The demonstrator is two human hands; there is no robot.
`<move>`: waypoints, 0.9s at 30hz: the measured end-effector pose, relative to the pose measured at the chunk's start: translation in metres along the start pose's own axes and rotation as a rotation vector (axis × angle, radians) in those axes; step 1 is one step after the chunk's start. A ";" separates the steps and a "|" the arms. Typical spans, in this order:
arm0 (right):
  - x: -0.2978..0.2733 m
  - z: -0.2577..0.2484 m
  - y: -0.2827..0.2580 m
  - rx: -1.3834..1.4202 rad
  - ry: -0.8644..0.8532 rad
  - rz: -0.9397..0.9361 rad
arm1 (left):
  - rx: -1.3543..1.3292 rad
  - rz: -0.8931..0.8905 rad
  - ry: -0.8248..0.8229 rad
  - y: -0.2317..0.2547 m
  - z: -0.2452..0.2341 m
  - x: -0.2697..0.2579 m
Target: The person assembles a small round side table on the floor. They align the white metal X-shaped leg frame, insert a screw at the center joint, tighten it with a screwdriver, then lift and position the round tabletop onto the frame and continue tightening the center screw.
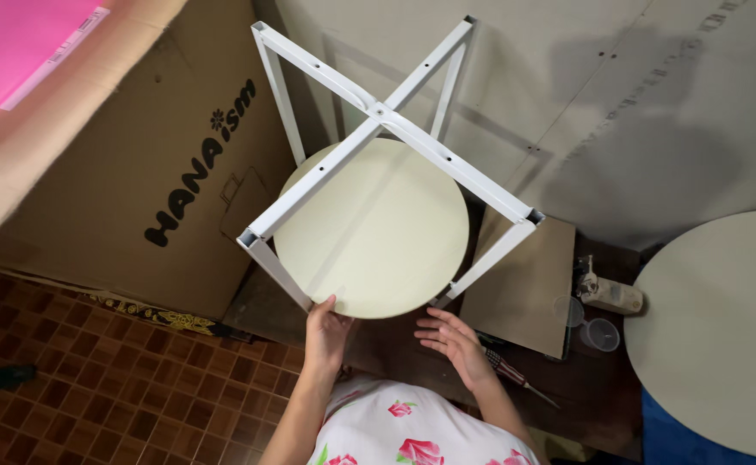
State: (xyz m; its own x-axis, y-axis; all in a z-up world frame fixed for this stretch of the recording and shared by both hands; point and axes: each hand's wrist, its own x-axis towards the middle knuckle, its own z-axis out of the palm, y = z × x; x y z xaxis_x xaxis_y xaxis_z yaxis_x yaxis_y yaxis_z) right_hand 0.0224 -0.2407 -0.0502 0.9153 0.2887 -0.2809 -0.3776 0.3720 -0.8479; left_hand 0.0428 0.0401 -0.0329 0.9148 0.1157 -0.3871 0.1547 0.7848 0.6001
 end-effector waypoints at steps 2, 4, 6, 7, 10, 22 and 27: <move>-0.005 -0.007 -0.002 -0.002 0.011 0.000 | 0.003 0.021 0.020 -0.008 -0.001 -0.001; -0.010 -0.016 -0.003 -0.002 0.017 -0.002 | -0.009 0.030 0.053 -0.018 -0.001 -0.002; -0.015 -0.028 -0.005 0.000 0.021 -0.006 | -0.037 0.025 0.100 -0.030 -0.001 -0.006; -0.017 -0.035 -0.006 0.002 0.025 -0.014 | -0.048 0.039 0.103 -0.037 -0.001 -0.007; -0.025 -0.060 -0.011 0.019 0.045 -0.051 | -0.083 0.070 0.124 -0.057 0.006 -0.015; -0.119 -0.250 -0.072 -0.339 0.929 -1.127 | -0.071 0.166 0.109 -0.104 0.063 -0.058; -0.220 -0.279 -0.136 -1.500 1.466 -1.548 | -0.069 0.191 0.122 -0.120 0.072 -0.055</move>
State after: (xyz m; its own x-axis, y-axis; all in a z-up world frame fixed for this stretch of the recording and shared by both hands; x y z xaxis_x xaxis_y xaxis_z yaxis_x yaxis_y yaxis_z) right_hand -0.0883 -0.6008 0.0010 0.0692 -0.0989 0.9927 -0.0431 -0.9944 -0.0961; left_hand 0.0007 -0.1040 -0.0327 0.8725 0.3352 -0.3556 -0.0461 0.7808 0.6231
